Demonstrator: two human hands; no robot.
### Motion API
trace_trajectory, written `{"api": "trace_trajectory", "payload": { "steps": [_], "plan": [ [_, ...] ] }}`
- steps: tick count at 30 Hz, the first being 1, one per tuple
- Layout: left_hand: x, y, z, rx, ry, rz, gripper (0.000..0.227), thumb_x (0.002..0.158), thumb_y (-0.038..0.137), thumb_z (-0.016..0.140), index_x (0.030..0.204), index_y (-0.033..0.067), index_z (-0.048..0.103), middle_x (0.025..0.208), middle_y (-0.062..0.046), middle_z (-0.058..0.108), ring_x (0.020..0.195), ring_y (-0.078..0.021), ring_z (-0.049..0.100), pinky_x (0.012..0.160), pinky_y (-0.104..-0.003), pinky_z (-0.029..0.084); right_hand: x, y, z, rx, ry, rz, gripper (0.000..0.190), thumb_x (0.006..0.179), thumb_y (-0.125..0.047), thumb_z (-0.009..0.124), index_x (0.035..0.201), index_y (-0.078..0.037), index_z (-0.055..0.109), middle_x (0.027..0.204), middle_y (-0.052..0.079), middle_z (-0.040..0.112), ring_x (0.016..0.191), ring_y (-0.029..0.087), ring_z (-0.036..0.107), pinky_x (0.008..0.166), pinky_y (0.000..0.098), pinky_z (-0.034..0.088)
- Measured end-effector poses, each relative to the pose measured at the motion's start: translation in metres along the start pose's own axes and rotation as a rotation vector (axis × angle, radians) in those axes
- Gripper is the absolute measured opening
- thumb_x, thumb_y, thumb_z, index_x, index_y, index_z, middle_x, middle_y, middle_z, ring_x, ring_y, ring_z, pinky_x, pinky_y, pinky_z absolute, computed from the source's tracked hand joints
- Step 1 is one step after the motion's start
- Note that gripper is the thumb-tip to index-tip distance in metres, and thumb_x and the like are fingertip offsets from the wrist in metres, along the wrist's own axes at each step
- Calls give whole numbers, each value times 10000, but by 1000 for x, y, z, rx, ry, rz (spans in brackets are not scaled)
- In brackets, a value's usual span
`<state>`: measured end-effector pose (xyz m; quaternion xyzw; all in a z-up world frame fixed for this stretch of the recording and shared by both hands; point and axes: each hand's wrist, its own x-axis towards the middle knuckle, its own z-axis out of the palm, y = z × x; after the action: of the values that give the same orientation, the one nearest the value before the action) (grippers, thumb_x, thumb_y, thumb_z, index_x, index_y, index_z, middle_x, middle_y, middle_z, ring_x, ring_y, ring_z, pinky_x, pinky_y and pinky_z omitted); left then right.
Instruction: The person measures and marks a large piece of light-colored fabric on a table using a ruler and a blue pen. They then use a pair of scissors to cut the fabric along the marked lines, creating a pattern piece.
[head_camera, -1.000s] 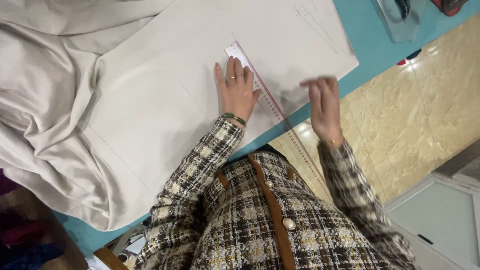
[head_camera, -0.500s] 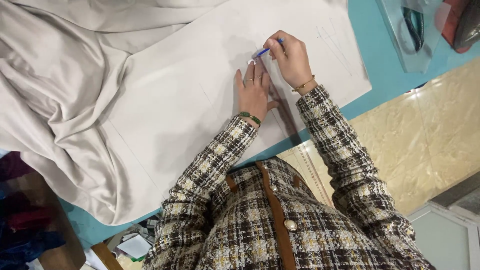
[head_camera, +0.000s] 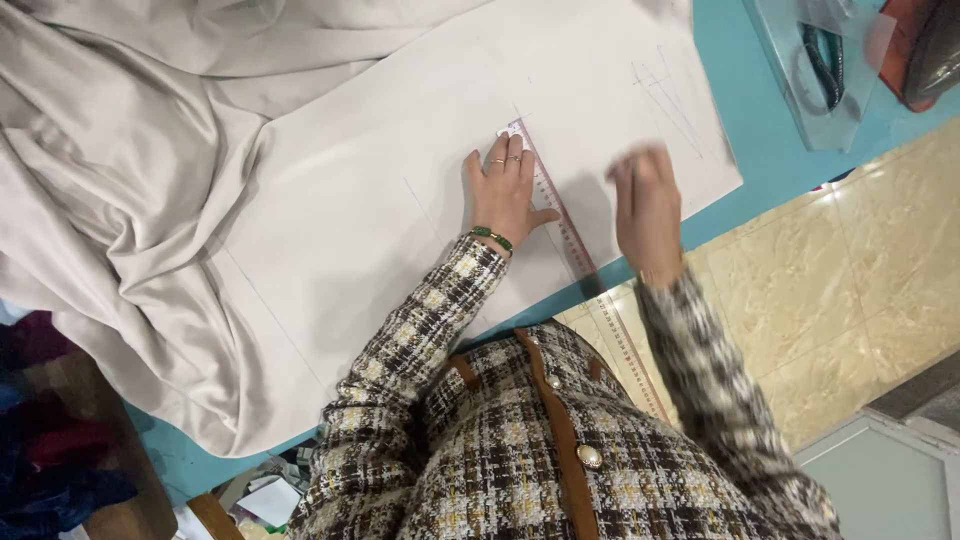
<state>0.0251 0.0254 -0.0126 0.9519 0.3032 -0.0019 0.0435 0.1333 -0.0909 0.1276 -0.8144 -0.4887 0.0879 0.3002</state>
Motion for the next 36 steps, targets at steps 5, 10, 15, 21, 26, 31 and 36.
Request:
{"api": "trace_trajectory", "payload": {
  "steps": [5,10,15,21,26,31,36],
  "plan": [
    [6,-17,-8,-193,-109,58,1051,696,868,685,1399,118,466,1537,-119,416,1415,-268,388,1095,-562,302,-165,104,25,-270,-145,213,236,1057,-273,582,954,-66,628,839,115,629,816,312,612,716,444,497],
    [21,-41,16,-422,138,91,857,757,599,841,1339,51,532,1442,-162,483,1290,-313,494,1027,-546,375,-247,117,39,130,-248,724,265,986,-405,694,894,-162,748,622,35,707,650,243,682,685,378,511],
    [24,-72,8,-185,249,141,664,1025,590,579,1514,151,490,1618,-106,358,1374,-317,448,1048,-507,349,-259,118,35,219,97,700,219,1064,-245,598,966,-72,690,679,-3,569,595,94,472,535,243,363],
    [28,-81,11,-208,204,157,598,1072,612,429,1574,286,448,1658,-125,233,1485,-385,337,1140,-624,248,-265,112,37,359,254,676,263,1098,-251,548,908,-76,595,709,3,526,669,100,480,629,260,382],
    [33,-78,9,-151,188,156,551,1067,612,383,1548,353,453,1650,-90,289,1482,-382,320,1140,-636,205,-258,96,35,389,236,638,276,1092,-265,555,909,-68,614,690,9,530,643,98,486,597,251,387],
    [37,-73,24,-147,354,124,491,1042,545,563,1471,306,555,1602,-96,375,1431,-353,391,1105,-621,266,-240,83,22,400,177,609,257,1073,-266,561,900,-89,630,655,-16,514,601,65,432,566,231,333],
    [-3,-51,11,-486,376,4,400,1060,346,566,1400,150,642,1608,-156,340,1461,-396,323,1147,-591,312,-182,51,1,465,22,436,214,1062,-185,541,1097,-17,670,801,67,647,715,149,601,644,276,484]
  ]
}}
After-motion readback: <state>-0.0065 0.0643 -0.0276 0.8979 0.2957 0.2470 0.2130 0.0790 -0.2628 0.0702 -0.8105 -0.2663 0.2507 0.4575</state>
